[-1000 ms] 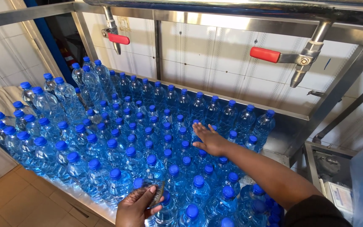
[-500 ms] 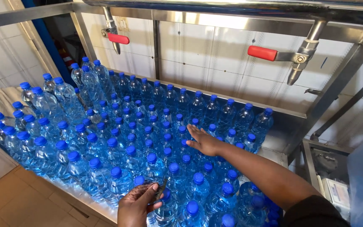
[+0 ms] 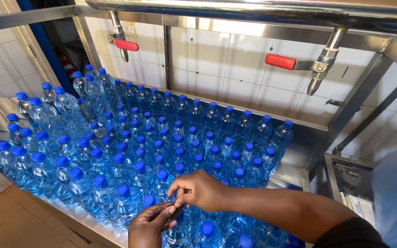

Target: Manually applying small adhesive labels or seals to the caps of filled water bottles at a workstation.

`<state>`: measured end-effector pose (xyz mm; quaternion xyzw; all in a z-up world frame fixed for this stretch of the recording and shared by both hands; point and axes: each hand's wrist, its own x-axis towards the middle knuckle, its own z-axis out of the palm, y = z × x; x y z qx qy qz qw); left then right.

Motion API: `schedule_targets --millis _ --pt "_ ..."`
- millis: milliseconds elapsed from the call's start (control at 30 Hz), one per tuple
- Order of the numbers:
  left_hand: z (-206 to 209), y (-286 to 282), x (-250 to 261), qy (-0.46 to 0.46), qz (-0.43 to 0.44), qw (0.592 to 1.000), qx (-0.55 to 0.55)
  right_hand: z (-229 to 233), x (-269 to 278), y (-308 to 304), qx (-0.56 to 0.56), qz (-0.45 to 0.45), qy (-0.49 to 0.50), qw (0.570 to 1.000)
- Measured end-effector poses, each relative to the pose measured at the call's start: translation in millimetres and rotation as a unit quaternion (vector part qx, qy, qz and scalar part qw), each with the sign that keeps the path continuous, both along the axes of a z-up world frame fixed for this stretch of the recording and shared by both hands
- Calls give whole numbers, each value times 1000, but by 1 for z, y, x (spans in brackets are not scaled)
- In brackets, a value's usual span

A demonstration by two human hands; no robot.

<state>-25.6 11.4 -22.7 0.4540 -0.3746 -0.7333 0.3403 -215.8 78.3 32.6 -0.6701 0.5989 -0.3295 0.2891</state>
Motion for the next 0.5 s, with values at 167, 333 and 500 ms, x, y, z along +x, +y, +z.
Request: schedule_targets --millis 167,333,500 --pt "-22 -4 -3 7 14 1000 -21 16 9 12 48 -15 -20 999" --pt "14 8 4 -36 -7 999 -23 2 8 13 -32 -21 12 999" --pt "1 4 1 4 -24 1000 10 1 12 19 -24 -36 10 999"
